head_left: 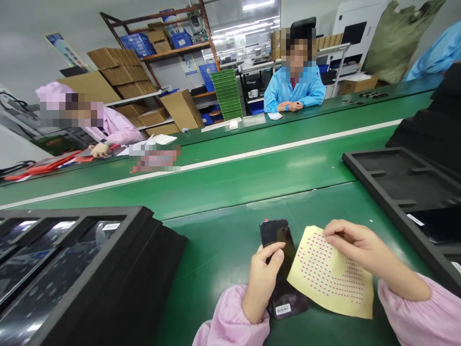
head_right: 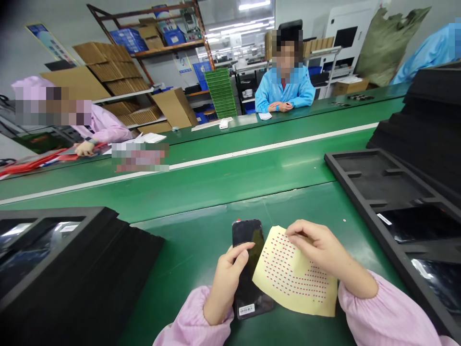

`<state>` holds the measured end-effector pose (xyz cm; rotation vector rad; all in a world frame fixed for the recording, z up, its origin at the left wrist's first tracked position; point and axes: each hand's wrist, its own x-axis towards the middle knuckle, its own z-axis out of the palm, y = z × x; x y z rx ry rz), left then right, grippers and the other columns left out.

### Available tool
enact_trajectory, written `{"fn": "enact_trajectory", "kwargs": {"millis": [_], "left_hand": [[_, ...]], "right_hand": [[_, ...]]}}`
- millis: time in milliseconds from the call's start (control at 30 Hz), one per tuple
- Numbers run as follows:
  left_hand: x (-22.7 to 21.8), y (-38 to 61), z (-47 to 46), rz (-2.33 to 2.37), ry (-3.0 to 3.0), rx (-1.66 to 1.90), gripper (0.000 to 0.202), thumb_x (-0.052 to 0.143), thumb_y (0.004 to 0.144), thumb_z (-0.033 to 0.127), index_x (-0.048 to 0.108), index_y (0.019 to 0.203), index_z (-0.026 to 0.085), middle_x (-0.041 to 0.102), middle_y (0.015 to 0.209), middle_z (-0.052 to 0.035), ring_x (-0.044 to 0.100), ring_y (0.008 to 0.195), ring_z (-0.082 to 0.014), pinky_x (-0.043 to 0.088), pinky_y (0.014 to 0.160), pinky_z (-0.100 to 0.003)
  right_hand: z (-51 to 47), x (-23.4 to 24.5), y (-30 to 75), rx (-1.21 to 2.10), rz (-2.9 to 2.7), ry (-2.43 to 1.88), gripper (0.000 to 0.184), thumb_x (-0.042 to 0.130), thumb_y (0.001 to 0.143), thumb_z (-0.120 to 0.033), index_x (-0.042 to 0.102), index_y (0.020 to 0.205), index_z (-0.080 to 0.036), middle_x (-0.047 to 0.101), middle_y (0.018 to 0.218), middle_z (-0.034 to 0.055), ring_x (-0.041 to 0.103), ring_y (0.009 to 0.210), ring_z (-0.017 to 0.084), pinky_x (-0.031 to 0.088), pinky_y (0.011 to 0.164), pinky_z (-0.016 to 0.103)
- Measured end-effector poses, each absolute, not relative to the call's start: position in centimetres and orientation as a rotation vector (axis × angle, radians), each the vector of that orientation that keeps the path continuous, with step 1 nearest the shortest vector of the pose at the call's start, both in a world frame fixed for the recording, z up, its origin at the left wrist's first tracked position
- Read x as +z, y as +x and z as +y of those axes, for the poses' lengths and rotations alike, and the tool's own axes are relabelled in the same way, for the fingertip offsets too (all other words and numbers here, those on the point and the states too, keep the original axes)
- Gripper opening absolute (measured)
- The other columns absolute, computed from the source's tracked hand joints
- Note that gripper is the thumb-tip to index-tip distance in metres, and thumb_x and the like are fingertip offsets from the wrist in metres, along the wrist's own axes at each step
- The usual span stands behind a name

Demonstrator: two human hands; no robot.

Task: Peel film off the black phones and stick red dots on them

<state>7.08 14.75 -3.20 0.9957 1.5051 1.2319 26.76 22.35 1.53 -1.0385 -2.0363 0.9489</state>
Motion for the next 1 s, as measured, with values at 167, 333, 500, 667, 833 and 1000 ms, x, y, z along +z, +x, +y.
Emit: {"fn": "enact_trajectory", "kwargs": {"millis": [167, 333, 500, 667, 833, 1000], "left_hand": [[-3.1, 7.6, 14.3, 1.401, 1.003, 1.164, 0.029, 0.061, 0.068, 0.040, 0.075, 0.078, 0.017, 0.069, 0.084, -0.0086, 0.059, 0.085, -0.0254, 0.046, 0.081, -0.036], [-2.4, 8.0, 14.2, 1.467, 1.039, 1.173, 0.026, 0.056, 0.073, 0.036, 0.074, 0.072, 0.018, 0.066, 0.081, -0.0085, 0.058, 0.082, -0.0245, 0.047, 0.077, -0.035], [-2.3, 8.1, 14.0, 1.468, 1.212, 1.186, 0.026, 0.050, 0.079, 0.027, 0.074, 0.071, 0.020, 0.066, 0.078, -0.0064, 0.058, 0.077, -0.0207, 0.047, 0.073, -0.031], [-2.8, 8.0, 13.8, 1.460, 1.384, 1.198, 0.027, 0.047, 0.083, 0.021, 0.073, 0.073, 0.020, 0.065, 0.078, -0.0071, 0.058, 0.076, -0.0203, 0.048, 0.070, -0.029], [-2.9, 7.9, 13.5, 1.481, 1.495, 1.158, 0.030, 0.045, 0.086, 0.021, 0.073, 0.073, 0.020, 0.063, 0.075, -0.0065, 0.056, 0.071, -0.0190, 0.047, 0.066, -0.028], [-2.7, 7.8, 13.4, 1.478, 1.503, 1.129, 0.031, 0.044, 0.087, 0.020, 0.073, 0.076, 0.020, 0.063, 0.078, -0.0067, 0.057, 0.073, -0.0194, 0.046, 0.067, -0.027]], "right_hand": [[21.1, -0.4, 25.0, 0.791, -2.089, -0.986, 0.019, 0.045, 0.086, -0.033, 0.058, 0.076, -0.022, 0.062, 0.067, 0.0012, 0.058, 0.058, 0.017, 0.045, 0.050, 0.027], [19.8, -0.9, 23.3, -0.021, -2.170, -0.778, 0.015, 0.047, 0.091, -0.022, 0.060, 0.084, -0.022, 0.063, 0.084, 0.0047, 0.054, 0.080, 0.022, 0.038, 0.072, 0.036], [19.1, -0.7, 22.1, 0.023, -2.322, -0.705, 0.018, 0.043, 0.094, -0.015, 0.056, 0.082, -0.020, 0.063, 0.076, 0.0003, 0.052, 0.072, 0.017, 0.031, 0.071, 0.033], [19.1, -0.5, 22.0, 0.109, -2.374, -0.731, 0.026, 0.038, 0.096, -0.017, 0.053, 0.075, -0.019, 0.059, 0.068, 0.0008, 0.049, 0.065, 0.016, 0.031, 0.063, 0.030], [19.1, -0.2, 22.1, 0.164, -2.397, -0.742, 0.028, 0.036, 0.096, -0.017, 0.048, 0.070, -0.019, 0.055, 0.064, 0.0006, 0.046, 0.061, 0.016, 0.032, 0.055, 0.027], [19.1, -0.2, 22.0, 0.178, -2.403, -0.761, 0.026, 0.037, 0.091, -0.011, 0.044, 0.068, -0.019, 0.053, 0.062, 0.0004, 0.046, 0.059, 0.016, 0.034, 0.053, 0.027]]}}
